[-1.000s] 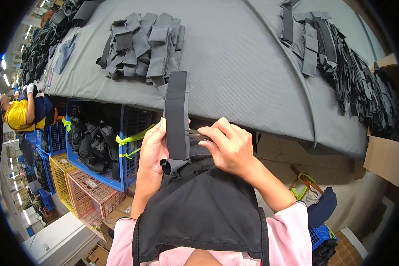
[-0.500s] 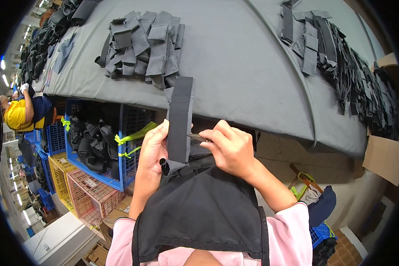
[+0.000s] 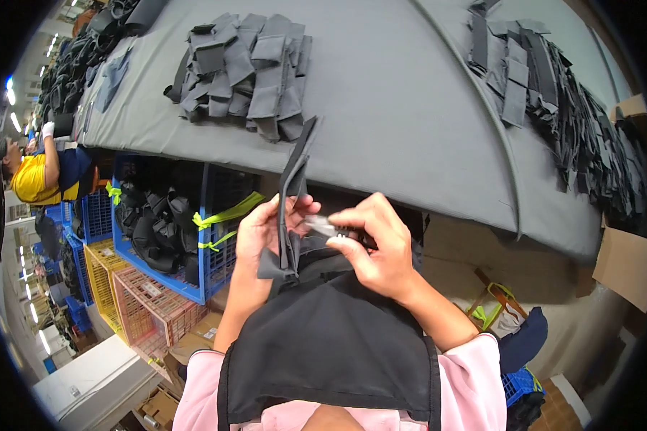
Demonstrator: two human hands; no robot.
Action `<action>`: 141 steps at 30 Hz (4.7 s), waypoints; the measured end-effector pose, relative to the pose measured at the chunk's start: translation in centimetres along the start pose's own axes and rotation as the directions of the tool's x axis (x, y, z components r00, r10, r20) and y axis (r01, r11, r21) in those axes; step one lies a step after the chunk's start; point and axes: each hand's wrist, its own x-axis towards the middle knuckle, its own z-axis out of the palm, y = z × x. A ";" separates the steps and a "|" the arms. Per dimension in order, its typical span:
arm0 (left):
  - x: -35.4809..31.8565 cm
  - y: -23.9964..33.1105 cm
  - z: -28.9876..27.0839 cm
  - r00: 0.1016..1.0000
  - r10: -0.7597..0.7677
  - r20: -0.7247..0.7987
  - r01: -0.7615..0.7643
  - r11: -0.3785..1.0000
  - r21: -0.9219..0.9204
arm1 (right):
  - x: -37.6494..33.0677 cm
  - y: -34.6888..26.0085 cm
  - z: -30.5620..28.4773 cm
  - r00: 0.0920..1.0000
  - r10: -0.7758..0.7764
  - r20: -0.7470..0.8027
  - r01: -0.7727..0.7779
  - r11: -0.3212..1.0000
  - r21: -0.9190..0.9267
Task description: Using small scissors to trim individual fabric strips at a factory table.
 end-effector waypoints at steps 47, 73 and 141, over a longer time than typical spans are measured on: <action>0.1 -3.1 -0.2 0.937 0.212 0.276 -0.257 0.957 0.136 | -1.2 0.1 2.7 0.905 0.358 0.228 -0.425 0.771 0.475; -0.8 -1.4 0.5 0.971 -0.042 0.235 -0.022 0.964 0.264 | 1.4 1.1 -1.0 0.988 -0.154 0.032 0.149 0.851 -0.503; -0.3 -2.0 0.2 0.857 -0.221 0.465 0.321 0.936 -0.147 | -1.0 2.6 0.2 0.948 0.317 0.026 -0.280 0.795 0.539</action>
